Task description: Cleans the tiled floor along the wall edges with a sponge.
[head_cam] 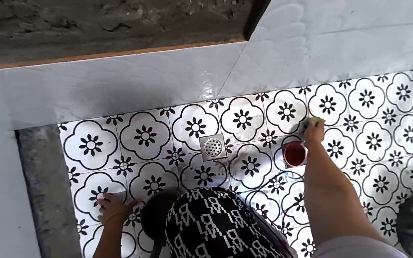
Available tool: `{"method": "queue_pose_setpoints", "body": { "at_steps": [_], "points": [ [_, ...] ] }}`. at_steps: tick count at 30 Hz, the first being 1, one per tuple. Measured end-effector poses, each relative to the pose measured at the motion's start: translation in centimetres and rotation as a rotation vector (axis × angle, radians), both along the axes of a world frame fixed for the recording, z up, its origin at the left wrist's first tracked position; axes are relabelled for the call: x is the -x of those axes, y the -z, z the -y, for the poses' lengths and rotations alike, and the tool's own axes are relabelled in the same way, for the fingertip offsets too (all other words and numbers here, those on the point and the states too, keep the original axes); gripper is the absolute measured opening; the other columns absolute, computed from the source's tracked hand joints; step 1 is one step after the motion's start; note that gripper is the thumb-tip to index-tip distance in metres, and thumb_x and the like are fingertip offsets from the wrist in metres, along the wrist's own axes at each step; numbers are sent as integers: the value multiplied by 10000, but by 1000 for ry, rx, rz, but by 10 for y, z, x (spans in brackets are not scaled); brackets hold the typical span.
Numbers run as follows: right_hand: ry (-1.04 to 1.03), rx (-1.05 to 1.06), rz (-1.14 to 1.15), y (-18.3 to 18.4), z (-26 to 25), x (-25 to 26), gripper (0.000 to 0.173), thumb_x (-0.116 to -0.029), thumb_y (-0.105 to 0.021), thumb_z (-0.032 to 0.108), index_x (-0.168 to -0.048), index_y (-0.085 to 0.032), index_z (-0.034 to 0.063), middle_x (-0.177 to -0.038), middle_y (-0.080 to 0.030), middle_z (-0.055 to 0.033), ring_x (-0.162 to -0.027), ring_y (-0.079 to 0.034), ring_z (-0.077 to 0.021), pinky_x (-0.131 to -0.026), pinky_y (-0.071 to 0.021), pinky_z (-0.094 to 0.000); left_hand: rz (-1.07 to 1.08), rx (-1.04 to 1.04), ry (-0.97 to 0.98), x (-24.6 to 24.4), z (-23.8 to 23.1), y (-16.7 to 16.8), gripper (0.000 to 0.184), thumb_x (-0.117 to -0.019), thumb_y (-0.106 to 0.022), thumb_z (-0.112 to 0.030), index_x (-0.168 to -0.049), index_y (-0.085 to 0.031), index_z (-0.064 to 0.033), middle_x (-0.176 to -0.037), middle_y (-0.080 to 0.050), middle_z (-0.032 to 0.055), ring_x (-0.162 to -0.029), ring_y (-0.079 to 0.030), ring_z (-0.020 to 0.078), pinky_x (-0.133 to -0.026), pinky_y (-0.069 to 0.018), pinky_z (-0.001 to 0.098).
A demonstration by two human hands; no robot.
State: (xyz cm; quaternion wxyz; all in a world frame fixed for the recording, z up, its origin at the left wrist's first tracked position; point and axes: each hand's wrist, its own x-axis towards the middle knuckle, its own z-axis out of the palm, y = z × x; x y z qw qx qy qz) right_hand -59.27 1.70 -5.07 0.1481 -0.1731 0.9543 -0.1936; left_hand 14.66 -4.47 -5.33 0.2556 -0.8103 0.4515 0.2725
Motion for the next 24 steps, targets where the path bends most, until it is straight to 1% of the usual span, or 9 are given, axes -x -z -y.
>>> {"method": "queue_pose_setpoints", "body": {
  "at_steps": [2,4,7,8,11,15,18,22,24],
  "points": [
    [5,-12,-63,9,29,-14,506,-1059,-488,312,-1441,-508,-20,-1552,-402,-298,-1460,-383,-435,-1183,-329,-584,-9,6,-3,1,1,-3,1366,-711,-893,-544,-1606,-49,50,-1646,-47,363,-1453,-278,574,-1100,-324,714],
    [-71,-11,-126,15,59,-38,533,-1039,-521,352,-1457,-511,21,-1565,-410,-272,-1472,-369,-433,-1173,-319,-615,-15,16,-7,2,1,-3,1355,-714,-894,-536,-1605,-61,55,-1646,-43,364,-1450,-280,581,-1097,-328,716],
    [-406,25,-165,24,91,-93,576,-1057,-471,360,-1541,-442,48,-1626,-340,-252,-1514,-287,-462,-1179,-264,-678,-40,20,-24,5,1,-6,1336,-719,-903,-504,-1605,-73,54,-1646,-31,366,-1455,-260,587,-1101,-314,724],
    [-545,50,-180,27,96,-116,552,-1056,-471,342,-1527,-469,56,-1619,-345,-263,-1499,-302,-481,-1169,-274,-686,-45,20,-27,6,0,-6,1335,-717,-907,-496,-1604,-76,56,-1646,-28,368,-1455,-256,591,-1100,-316,726],
    [-883,160,-177,43,86,-198,484,-1027,-539,295,-1492,-549,162,-1608,-381,-229,-1467,-374,-455,-1164,-315,-667,-42,24,-33,5,-1,-2,1359,-705,-909,-512,-1609,-61,45,-1649,-20,362,-1453,-258,592,-1095,-324,724],
    [-1228,171,40,44,32,-280,475,-992,-629,224,-1465,-586,208,-1586,-435,-197,-1418,-448,-455,-1098,-385,-680,-44,55,-35,4,-5,-4,1345,-712,-903,-516,-1612,-69,34,-1648,-17,364,-1446,-262,603,-1072,-338,740],
    [-1315,186,74,28,5,-291,443,-995,-627,197,-1436,-617,231,-1490,-539,-223,-1327,-550,-449,-1049,-457,-639,-68,74,-18,5,-7,-3,1322,-720,-904,-500,-1613,-82,26,-1637,-20,384,-1436,-253,627,-1063,-333,759],
    [-1290,50,33,23,3,-292,483,-992,-627,318,-1472,-572,325,-1569,-452,-211,-1347,-519,-448,-1027,-436,-646,-60,69,4,1,-6,0,1316,-733,-892,-508,-1614,-72,24,-1631,-26,393,-1438,-245,628,-1075,-332,747],
    [-1258,38,52,23,6,-298,430,-1000,-611,248,-1429,-614,275,-1529,-496,-218,-1340,-521,-458,-1024,-436,-650,-65,69,-1,-1,-5,2,1307,-739,-895,-488,-1613,-69,24,-1631,-23,393,-1437,-239,633,-1073,-336,748]
  ]
}}
